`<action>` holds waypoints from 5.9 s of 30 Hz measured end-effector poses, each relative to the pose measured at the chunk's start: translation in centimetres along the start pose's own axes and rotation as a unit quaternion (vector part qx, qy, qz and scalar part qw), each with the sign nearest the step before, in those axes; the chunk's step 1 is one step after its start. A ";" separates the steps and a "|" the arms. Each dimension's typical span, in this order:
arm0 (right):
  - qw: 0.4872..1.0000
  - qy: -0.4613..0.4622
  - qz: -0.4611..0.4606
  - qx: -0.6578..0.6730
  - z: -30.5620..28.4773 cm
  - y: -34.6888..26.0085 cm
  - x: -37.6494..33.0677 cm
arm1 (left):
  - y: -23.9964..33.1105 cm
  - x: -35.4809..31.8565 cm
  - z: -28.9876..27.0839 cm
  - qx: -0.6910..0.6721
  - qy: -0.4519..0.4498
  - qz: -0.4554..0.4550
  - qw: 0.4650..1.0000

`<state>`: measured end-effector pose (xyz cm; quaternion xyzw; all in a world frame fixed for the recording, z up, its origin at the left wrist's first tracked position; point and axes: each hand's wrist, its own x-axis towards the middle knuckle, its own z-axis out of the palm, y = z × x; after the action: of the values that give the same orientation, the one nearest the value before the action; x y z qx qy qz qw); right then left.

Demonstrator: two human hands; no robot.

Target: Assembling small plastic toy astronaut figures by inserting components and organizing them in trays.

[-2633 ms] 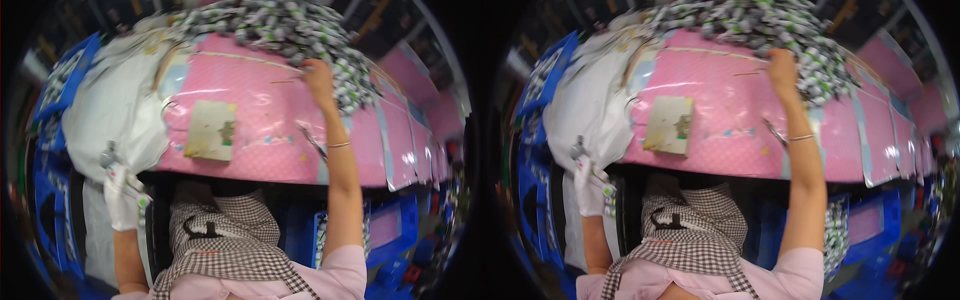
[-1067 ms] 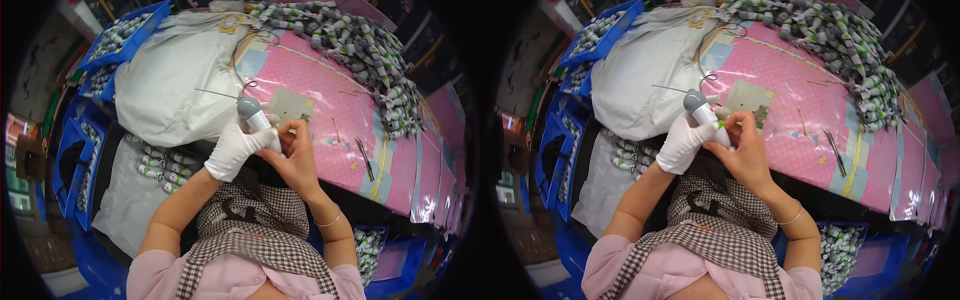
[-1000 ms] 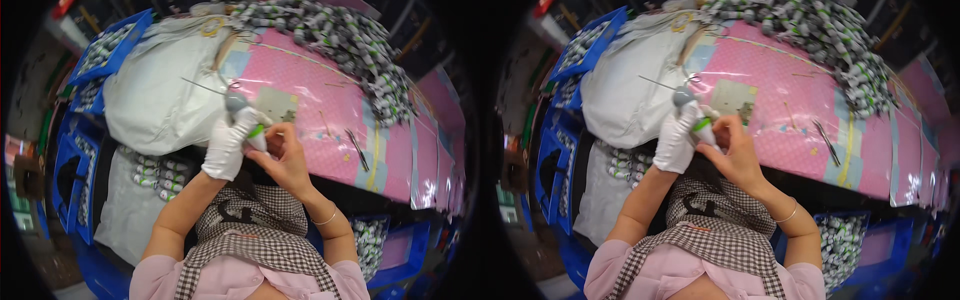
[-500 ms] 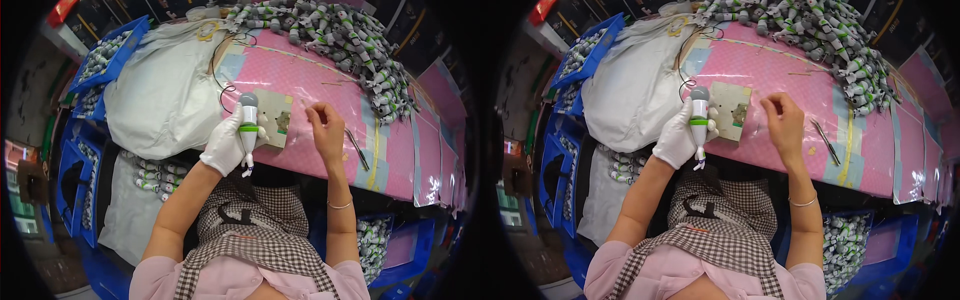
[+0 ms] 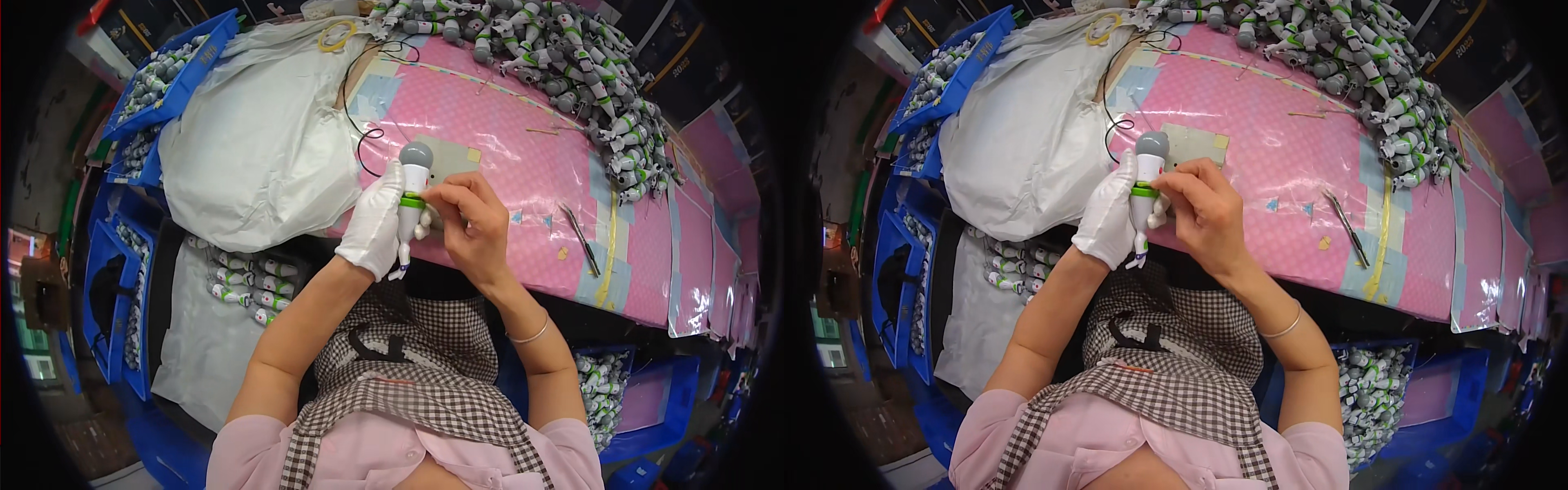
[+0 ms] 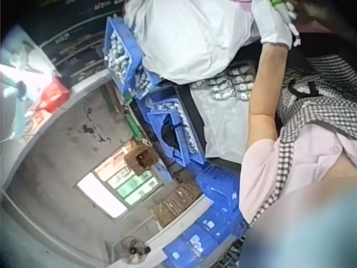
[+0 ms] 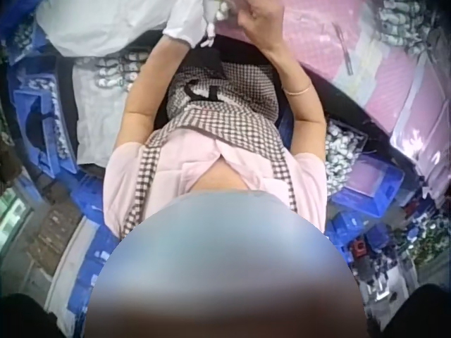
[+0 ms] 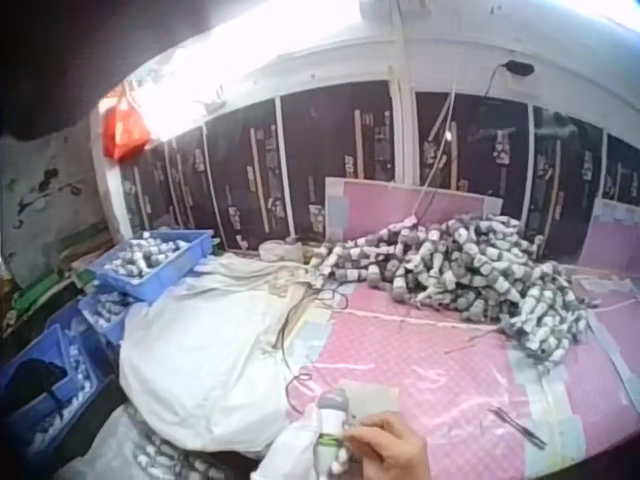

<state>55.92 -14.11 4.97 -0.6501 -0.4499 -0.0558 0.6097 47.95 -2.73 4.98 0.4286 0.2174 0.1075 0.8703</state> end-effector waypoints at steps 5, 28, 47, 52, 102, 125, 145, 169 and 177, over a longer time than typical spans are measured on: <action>0.999 0.013 -0.016 -0.039 -0.2 0.3 0.7 | 0.5 0.1 0.7 -0.010 -0.001 -0.005 1.000; 0.990 0.037 -0.081 -0.107 0.1 0.6 -0.1 | 0.4 -0.3 1.5 0.070 0.022 0.022 0.997; 0.998 0.034 0.014 -0.042 -2.7 0.1 -1.9 | 1.5 0.9 0.9 -0.128 -0.028 -0.045 0.990; 0.993 0.026 -0.088 -0.073 -1.6 -0.1 -1.5 | 1.3 1.8 1.1 -0.112 -0.036 -0.051 0.992; 0.942 0.008 -0.243 -0.230 -1.7 2.2 -0.6 | 0.2 1.7 2.2 -0.078 0.022 -0.004 0.997; 0.994 0.032 -0.062 -0.081 -1.7 1.0 2.2 | 0.2 -0.1 1.9 -0.020 -0.031 -0.013 0.999; 0.949 0.031 -0.194 -0.248 -1.4 1.7 1.5 | 0.1 -0.2 2.9 0.066 -0.001 0.013 0.998; 0.948 0.028 -0.191 -0.254 -1.7 1.2 1.5 | -0.4 0.2 2.6 0.085 0.001 0.016 0.996; 0.993 0.104 -0.006 -0.049 -4.5 1.2 1.6 | 0.2 0.0 0.6 -0.102 -0.127 -0.058 0.985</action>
<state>59.81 -16.86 6.17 -0.6673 -0.3849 -0.1489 0.6201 48.25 -3.03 5.49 0.3343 0.1176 0.0235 0.9348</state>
